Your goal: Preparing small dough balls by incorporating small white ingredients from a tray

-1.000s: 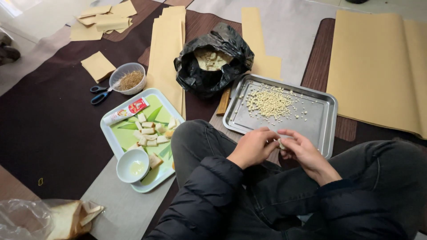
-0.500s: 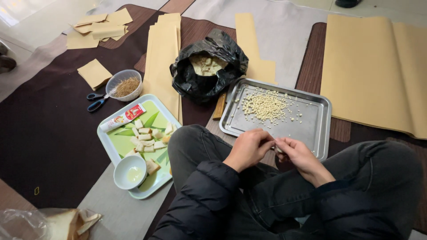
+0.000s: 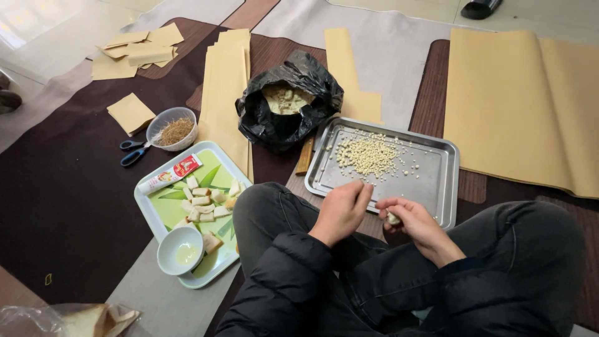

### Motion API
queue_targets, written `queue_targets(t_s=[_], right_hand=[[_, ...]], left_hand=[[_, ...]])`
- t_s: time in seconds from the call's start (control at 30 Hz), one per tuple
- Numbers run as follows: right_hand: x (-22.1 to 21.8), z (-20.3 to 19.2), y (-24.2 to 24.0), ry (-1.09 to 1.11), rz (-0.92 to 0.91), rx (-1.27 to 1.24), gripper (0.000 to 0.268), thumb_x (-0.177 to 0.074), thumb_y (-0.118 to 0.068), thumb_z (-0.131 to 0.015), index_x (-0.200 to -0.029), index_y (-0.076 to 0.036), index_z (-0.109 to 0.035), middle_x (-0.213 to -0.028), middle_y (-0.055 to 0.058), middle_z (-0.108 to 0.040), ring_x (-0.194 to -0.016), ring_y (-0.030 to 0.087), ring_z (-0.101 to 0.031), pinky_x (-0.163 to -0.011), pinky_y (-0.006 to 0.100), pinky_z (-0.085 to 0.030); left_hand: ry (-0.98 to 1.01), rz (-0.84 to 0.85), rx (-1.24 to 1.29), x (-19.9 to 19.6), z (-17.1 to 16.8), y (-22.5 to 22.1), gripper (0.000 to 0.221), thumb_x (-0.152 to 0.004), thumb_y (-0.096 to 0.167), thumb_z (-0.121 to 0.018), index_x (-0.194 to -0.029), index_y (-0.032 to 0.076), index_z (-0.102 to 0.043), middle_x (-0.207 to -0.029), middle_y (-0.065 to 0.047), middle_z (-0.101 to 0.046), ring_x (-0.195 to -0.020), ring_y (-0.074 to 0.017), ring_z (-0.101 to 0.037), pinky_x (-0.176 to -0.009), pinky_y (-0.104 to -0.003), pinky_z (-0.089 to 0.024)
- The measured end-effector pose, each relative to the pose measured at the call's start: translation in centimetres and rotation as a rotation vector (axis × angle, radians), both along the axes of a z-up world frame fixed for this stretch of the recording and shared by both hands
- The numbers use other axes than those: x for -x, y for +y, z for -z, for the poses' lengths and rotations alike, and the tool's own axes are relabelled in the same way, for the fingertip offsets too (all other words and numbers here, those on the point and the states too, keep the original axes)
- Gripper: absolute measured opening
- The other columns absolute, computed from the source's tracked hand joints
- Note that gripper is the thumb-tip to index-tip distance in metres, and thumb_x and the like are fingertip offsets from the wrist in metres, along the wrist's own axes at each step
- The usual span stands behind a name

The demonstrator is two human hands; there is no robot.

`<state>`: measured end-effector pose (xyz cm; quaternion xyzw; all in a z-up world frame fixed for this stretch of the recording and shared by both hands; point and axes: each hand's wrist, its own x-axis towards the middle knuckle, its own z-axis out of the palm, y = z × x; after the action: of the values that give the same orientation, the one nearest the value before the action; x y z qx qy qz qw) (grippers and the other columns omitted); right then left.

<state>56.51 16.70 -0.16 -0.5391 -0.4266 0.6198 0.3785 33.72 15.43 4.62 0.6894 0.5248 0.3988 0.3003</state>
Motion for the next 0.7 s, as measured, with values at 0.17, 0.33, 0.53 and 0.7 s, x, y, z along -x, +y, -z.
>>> queue_targets(t_s=[0.17,0.33,0.53,0.7], right_hand=[[0.0,0.1,-0.3,-0.01,-0.034,0.024,0.042,-0.119,-0.037,-0.06,-0.134,-0.003,-0.077,-0.091,0.008,-0.068,-0.076,0.02,-0.069,-0.068,0.035,-0.06],[-1.1,2.7,0.2,0.04,-0.033,-0.032,0.023,-0.114,-0.022,-0.07,-0.114,-0.001,-0.079,-0.081,0.004,-0.061,-0.07,0.017,-0.066,-0.061,0.03,-0.056],[-0.4,1.2,-0.2,0.04,-0.036,-0.026,0.02,-0.11,-0.017,-0.075,-0.113,0.002,-0.08,-0.075,0.004,-0.063,-0.066,0.016,-0.067,-0.059,0.03,-0.056],[-0.2,0.2,-0.5,0.031,-0.029,0.0,0.019,-0.107,-0.016,-0.078,-0.112,0.002,-0.081,-0.073,0.005,-0.066,-0.064,0.015,-0.069,-0.059,0.029,-0.057]], left_hand=[[0.102,0.1,-0.125,-0.3,-0.2,-0.1,0.023,-0.11,0.031,-0.064,-0.098,0.012,-0.067,-0.086,-0.013,-0.068,-0.094,-0.0439,-0.078,-0.079,-0.053,-0.063],[0.139,0.121,-0.141,-0.3,1.4,-0.2,0.01,-0.099,0.027,-0.077,-0.101,0.017,-0.074,-0.095,-0.004,-0.071,-0.09,-0.0322,-0.08,-0.079,-0.048,-0.064],[0.114,0.144,-0.133,-0.2,2.1,0.3,0.007,-0.094,0.022,-0.082,-0.099,0.018,-0.078,-0.096,-0.002,-0.074,-0.09,-0.0289,-0.081,-0.08,-0.044,-0.065],[0.098,0.136,-0.127,-0.3,2.3,0.6,0.007,-0.094,0.024,-0.083,-0.1,0.021,-0.082,-0.096,-0.001,-0.077,-0.088,-0.027,-0.082,-0.078,-0.04,-0.065]])
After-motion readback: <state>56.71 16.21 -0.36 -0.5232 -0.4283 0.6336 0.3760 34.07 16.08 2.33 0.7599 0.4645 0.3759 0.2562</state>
